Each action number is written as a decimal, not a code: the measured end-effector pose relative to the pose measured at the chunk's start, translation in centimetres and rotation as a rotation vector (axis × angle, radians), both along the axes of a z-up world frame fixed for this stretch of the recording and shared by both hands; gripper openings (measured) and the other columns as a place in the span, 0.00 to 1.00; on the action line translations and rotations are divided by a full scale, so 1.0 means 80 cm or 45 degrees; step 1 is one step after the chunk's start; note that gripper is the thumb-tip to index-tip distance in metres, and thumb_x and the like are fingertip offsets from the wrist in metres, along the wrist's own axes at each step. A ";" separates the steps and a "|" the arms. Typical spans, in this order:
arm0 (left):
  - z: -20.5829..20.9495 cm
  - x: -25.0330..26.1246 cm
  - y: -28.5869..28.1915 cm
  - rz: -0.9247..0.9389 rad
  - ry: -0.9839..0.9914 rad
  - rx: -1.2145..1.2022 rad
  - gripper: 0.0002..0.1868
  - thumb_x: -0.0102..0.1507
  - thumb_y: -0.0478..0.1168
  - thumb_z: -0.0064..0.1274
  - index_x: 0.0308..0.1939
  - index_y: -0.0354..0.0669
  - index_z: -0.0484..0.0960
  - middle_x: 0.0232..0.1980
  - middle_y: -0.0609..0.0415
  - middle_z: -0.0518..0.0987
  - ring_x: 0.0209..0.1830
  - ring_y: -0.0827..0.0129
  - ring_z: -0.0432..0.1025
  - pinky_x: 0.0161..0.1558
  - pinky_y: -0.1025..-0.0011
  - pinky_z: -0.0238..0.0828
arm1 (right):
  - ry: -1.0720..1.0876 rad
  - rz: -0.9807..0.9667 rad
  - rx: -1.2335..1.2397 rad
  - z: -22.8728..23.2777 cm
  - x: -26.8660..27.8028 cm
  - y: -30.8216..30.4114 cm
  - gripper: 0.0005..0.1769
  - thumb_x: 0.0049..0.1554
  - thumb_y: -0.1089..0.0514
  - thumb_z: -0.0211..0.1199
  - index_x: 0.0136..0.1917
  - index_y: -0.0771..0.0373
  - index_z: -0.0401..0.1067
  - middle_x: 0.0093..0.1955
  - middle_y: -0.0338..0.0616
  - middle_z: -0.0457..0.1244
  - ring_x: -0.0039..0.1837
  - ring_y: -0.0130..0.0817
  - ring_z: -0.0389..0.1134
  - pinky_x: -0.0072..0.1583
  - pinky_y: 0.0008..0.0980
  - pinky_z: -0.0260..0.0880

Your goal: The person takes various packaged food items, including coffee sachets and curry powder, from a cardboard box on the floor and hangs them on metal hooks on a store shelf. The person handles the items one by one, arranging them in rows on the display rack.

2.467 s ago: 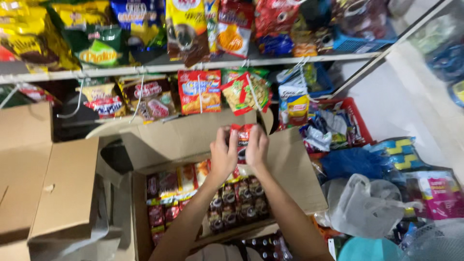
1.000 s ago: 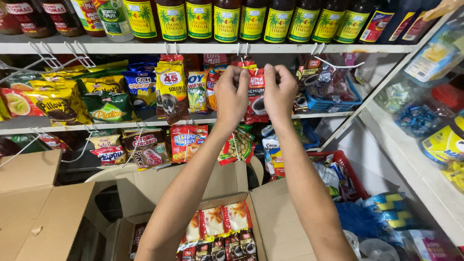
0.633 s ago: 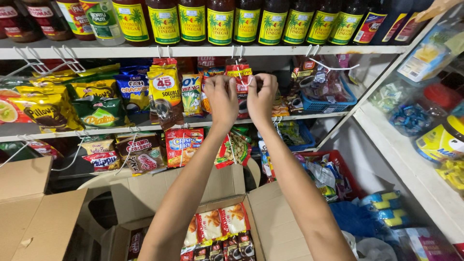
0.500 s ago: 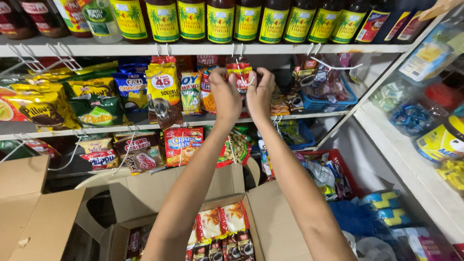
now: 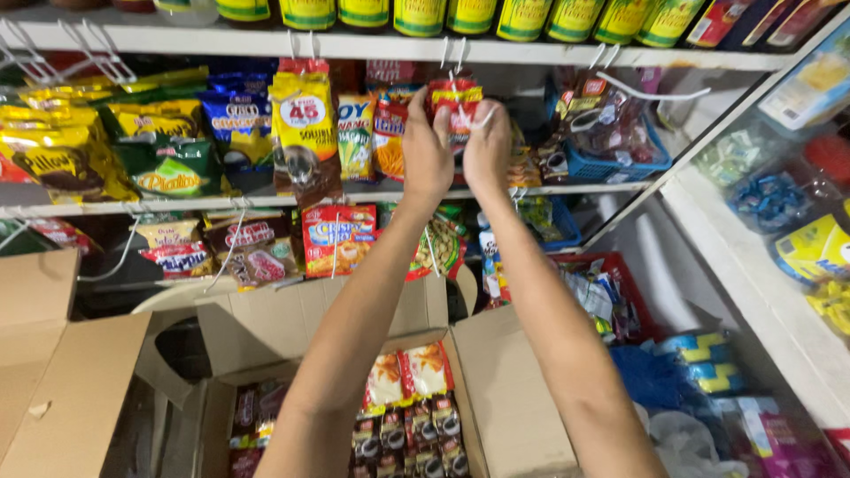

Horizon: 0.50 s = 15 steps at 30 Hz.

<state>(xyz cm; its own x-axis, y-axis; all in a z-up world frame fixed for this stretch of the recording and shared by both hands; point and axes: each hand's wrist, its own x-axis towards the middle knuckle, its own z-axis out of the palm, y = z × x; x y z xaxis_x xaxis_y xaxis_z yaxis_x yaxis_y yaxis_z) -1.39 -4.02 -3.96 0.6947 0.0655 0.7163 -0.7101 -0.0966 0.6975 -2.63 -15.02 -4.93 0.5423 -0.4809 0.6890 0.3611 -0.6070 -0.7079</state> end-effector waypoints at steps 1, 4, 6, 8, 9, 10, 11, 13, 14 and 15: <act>-0.003 -0.003 0.005 -0.007 0.009 -0.012 0.25 0.73 0.43 0.47 0.69 0.31 0.65 0.62 0.30 0.75 0.62 0.40 0.72 0.63 0.55 0.68 | -0.048 -0.064 -0.097 0.001 -0.012 0.004 0.25 0.71 0.44 0.42 0.57 0.69 0.68 0.56 0.54 0.64 0.60 0.47 0.64 0.64 0.44 0.63; -0.010 -0.017 0.025 -0.015 -0.011 -0.023 0.25 0.74 0.44 0.46 0.70 0.31 0.64 0.65 0.33 0.73 0.66 0.44 0.71 0.67 0.57 0.66 | -0.157 -0.234 -0.333 0.006 -0.051 0.020 0.21 0.73 0.50 0.43 0.65 0.68 0.66 0.62 0.54 0.62 0.65 0.48 0.60 0.67 0.45 0.59; -0.019 -0.030 0.047 -0.004 -0.088 -0.003 0.25 0.76 0.44 0.44 0.72 0.31 0.63 0.69 0.34 0.72 0.69 0.44 0.69 0.71 0.57 0.65 | -0.188 -0.330 -0.410 0.008 -0.078 0.032 0.17 0.72 0.55 0.45 0.66 0.66 0.66 0.64 0.53 0.61 0.67 0.47 0.59 0.68 0.46 0.58; -0.037 -0.047 0.079 -0.044 -0.105 0.050 0.25 0.76 0.42 0.45 0.73 0.30 0.62 0.70 0.32 0.70 0.69 0.43 0.68 0.69 0.57 0.64 | -0.274 -0.231 -0.300 -0.005 -0.110 0.054 0.14 0.71 0.59 0.48 0.65 0.67 0.65 0.64 0.53 0.59 0.64 0.44 0.60 0.67 0.42 0.62; -0.052 -0.060 0.097 -0.064 -0.103 0.077 0.25 0.76 0.41 0.45 0.73 0.30 0.61 0.71 0.31 0.69 0.70 0.43 0.67 0.69 0.56 0.64 | -0.307 -0.182 -0.243 -0.018 -0.130 0.068 0.13 0.70 0.61 0.49 0.65 0.67 0.64 0.64 0.52 0.58 0.63 0.43 0.60 0.66 0.41 0.64; -0.067 -0.074 0.115 -0.099 -0.060 0.080 0.25 0.76 0.40 0.46 0.73 0.31 0.61 0.70 0.33 0.69 0.69 0.45 0.68 0.68 0.57 0.66 | -0.279 -0.185 -0.251 -0.036 -0.148 0.086 0.11 0.70 0.62 0.50 0.64 0.67 0.65 0.62 0.51 0.59 0.62 0.42 0.60 0.64 0.40 0.64; -0.082 -0.087 0.134 -0.127 -0.016 0.078 0.25 0.75 0.39 0.46 0.73 0.31 0.61 0.70 0.35 0.70 0.69 0.48 0.70 0.67 0.58 0.68 | -0.251 -0.180 -0.263 -0.054 -0.164 0.105 0.10 0.69 0.64 0.51 0.62 0.67 0.66 0.60 0.50 0.60 0.61 0.42 0.61 0.62 0.39 0.63; -0.114 -0.114 0.175 -0.160 0.091 0.103 0.25 0.74 0.37 0.48 0.73 0.33 0.63 0.68 0.38 0.72 0.67 0.52 0.72 0.64 0.61 0.71 | -0.254 -0.177 -0.332 -0.095 -0.190 0.146 0.07 0.68 0.65 0.53 0.60 0.66 0.67 0.59 0.49 0.62 0.61 0.42 0.61 0.64 0.40 0.63; -0.132 -0.130 0.197 -0.165 0.153 0.130 0.24 0.73 0.36 0.49 0.73 0.34 0.64 0.66 0.39 0.73 0.65 0.53 0.73 0.62 0.63 0.73 | -0.284 -0.177 -0.390 -0.118 -0.200 0.168 0.07 0.68 0.66 0.53 0.59 0.66 0.67 0.59 0.48 0.62 0.62 0.44 0.62 0.67 0.42 0.63; -0.151 -0.146 0.221 -0.171 0.219 0.161 0.24 0.73 0.35 0.50 0.72 0.35 0.66 0.64 0.41 0.75 0.63 0.55 0.74 0.59 0.64 0.75 | -0.222 -0.179 -0.375 -0.143 -0.213 0.190 0.06 0.67 0.66 0.54 0.58 0.66 0.67 0.58 0.49 0.62 0.61 0.44 0.63 0.65 0.41 0.63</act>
